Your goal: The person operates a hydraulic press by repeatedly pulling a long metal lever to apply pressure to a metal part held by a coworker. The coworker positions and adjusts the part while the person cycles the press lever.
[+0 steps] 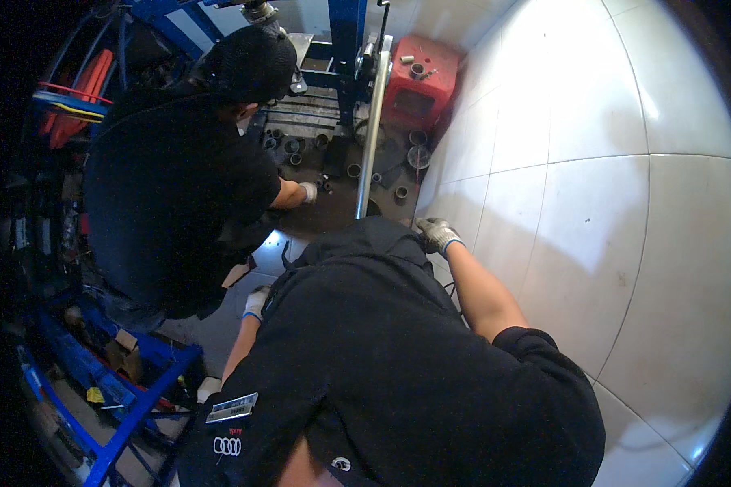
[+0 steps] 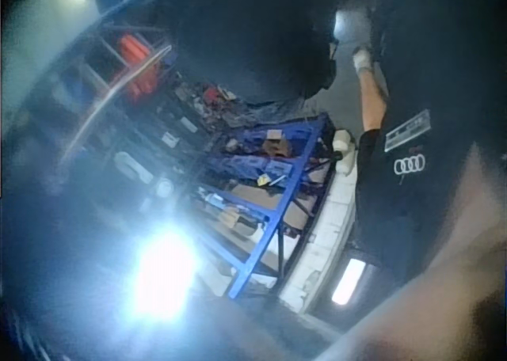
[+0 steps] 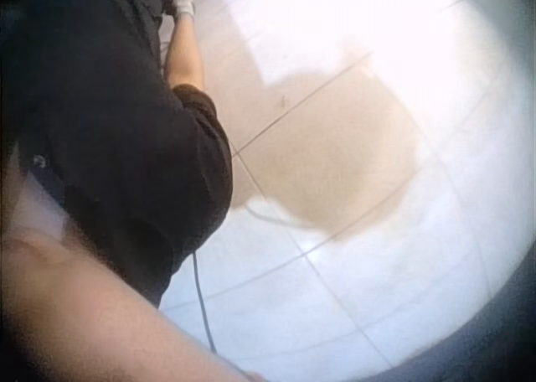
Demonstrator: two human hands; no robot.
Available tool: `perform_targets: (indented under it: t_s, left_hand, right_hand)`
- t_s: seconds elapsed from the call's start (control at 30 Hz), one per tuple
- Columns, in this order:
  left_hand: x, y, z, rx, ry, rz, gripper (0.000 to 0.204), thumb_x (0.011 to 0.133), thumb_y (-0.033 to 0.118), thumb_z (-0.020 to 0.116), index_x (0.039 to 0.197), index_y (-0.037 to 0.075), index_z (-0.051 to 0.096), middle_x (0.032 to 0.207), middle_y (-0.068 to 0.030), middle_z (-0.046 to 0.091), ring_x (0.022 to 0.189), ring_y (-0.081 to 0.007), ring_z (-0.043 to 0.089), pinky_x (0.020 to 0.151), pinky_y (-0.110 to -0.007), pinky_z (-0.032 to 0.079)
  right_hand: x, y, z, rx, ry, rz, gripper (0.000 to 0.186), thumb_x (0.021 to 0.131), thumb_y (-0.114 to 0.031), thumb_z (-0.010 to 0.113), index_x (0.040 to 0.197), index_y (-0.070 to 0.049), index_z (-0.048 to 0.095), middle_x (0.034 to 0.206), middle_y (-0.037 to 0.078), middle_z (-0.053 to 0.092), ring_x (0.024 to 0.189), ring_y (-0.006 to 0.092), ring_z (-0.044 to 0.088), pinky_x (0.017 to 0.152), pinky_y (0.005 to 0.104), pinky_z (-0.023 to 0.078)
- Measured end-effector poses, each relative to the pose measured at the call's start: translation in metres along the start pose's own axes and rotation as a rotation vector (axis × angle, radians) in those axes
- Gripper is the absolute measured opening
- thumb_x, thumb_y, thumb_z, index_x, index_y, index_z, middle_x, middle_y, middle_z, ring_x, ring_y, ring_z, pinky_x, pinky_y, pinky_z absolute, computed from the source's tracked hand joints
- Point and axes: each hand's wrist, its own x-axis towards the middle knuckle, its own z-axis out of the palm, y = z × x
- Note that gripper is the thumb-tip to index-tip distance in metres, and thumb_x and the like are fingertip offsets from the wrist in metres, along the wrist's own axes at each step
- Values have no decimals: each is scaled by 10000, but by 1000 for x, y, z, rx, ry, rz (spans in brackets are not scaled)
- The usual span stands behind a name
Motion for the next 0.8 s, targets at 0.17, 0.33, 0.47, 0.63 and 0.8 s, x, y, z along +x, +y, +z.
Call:
perform_targets:
  t_s: [0.17,0.33,0.47,0.63,0.8]
  left_hand:
    - [3,-11,11,89,-94,-51,386,963,353,524,1116,67,733,1182,-219,705,1189,-415,622,977,-468,484]
    - [-5,-15,13,-108,-25,-136,407,949,362,530,1125,55,731,1197,-220,700,1178,-421,616,980,-460,477]
    - [-4,-13,5,7,-93,-164,368,948,322,538,1112,57,734,1207,-216,698,1151,-426,623,961,-465,482]
    - [-1,11,-5,-122,-37,-315,338,955,290,552,1122,56,729,1100,-202,726,1093,-386,660,932,-443,497]
    - [-10,90,-49,-523,17,-395,362,983,303,590,1141,2,712,1039,-122,748,966,-266,699,883,-383,528]
  right_hand:
    - [-10,6,-4,132,-62,198,471,974,-452,624,1181,-32,676,917,88,709,716,200,662,656,355,543]
    - [-19,13,-18,218,-61,264,485,960,-438,656,1259,-57,644,874,85,673,641,187,604,556,351,512]
    - [-18,6,-28,263,-15,258,427,957,-380,669,1221,-45,650,808,62,632,560,168,560,501,339,473]
    - [-9,-4,-29,171,31,209,397,949,-359,665,1188,-41,663,787,51,624,570,163,564,516,339,482]
    - [13,4,-14,203,-22,192,393,951,-355,657,1183,-38,671,787,54,635,586,181,565,543,348,496]
